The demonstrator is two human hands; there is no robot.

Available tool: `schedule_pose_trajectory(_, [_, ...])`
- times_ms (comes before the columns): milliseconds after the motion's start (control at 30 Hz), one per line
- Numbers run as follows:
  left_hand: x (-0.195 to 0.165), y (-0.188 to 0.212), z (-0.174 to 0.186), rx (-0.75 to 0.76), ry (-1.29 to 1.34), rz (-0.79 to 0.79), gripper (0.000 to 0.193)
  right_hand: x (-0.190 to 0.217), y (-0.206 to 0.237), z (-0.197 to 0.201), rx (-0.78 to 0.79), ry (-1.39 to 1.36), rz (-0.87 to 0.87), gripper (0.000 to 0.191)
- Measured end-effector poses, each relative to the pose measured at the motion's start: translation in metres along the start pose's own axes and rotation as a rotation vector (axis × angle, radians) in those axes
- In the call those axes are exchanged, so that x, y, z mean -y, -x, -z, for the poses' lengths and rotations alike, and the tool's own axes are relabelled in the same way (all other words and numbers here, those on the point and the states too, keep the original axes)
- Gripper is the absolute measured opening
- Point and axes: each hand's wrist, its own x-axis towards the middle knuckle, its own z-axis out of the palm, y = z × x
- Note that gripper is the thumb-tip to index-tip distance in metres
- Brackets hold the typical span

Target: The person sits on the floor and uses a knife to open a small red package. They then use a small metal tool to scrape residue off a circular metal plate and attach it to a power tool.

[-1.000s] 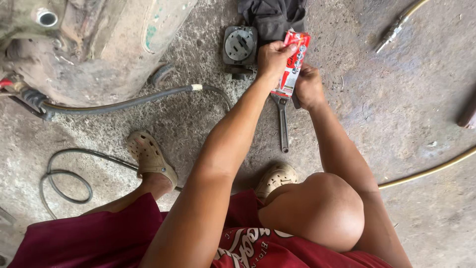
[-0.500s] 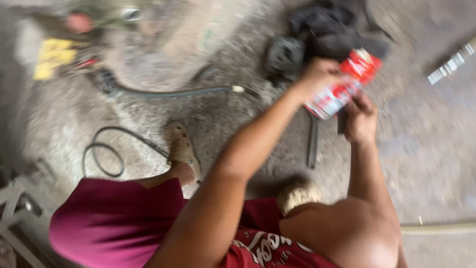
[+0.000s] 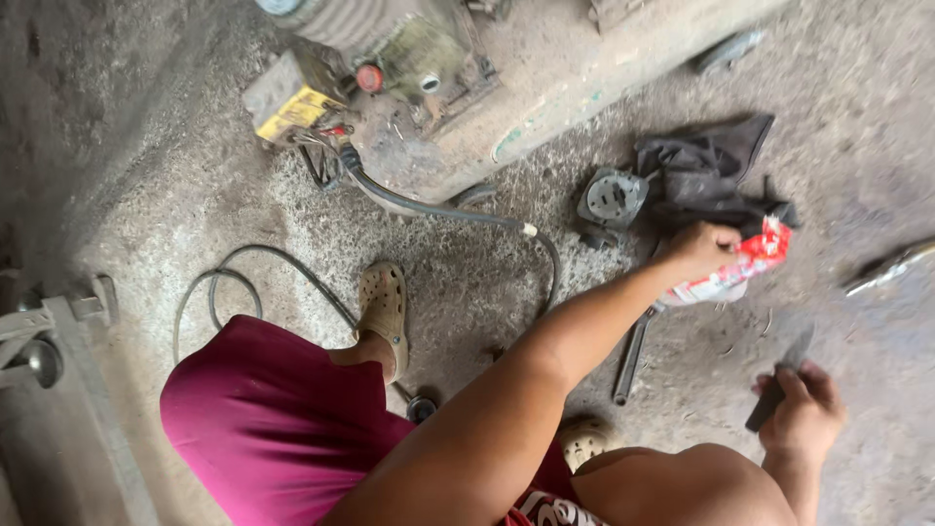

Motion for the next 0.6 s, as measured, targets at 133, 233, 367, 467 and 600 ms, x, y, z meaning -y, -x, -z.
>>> schedule_pose_trajectory(133, [-0.021,0.010,-0.006,-0.019,-0.044,0.078,0.029,0.014,0.008,0.012,0.007,-0.031,0.104,0.014])
schedule_pose_trajectory(233, [-0.036,0.020,-0.004,-0.007,-0.010,0.095,0.028,0.024,0.008,0.008,0.018,0.057,0.175,0.011])
schedule_pose_trajectory(367, [-0.052,0.047,0.010,0.034,-0.005,-0.112,0.029,0.057,0.006,0.004,0.128,0.063,0.121,0.021])
schedule_pose_trajectory(467, [-0.071,0.065,0.042,-0.024,-0.030,-0.205,0.028,0.102,0.017,-0.012,0.272,0.160,0.269,0.017])
schedule_pose_trajectory(600, [-0.114,0.085,0.090,0.071,-0.008,-0.178,0.022,0.161,0.062,-0.058,0.429,0.226,0.385,0.029])
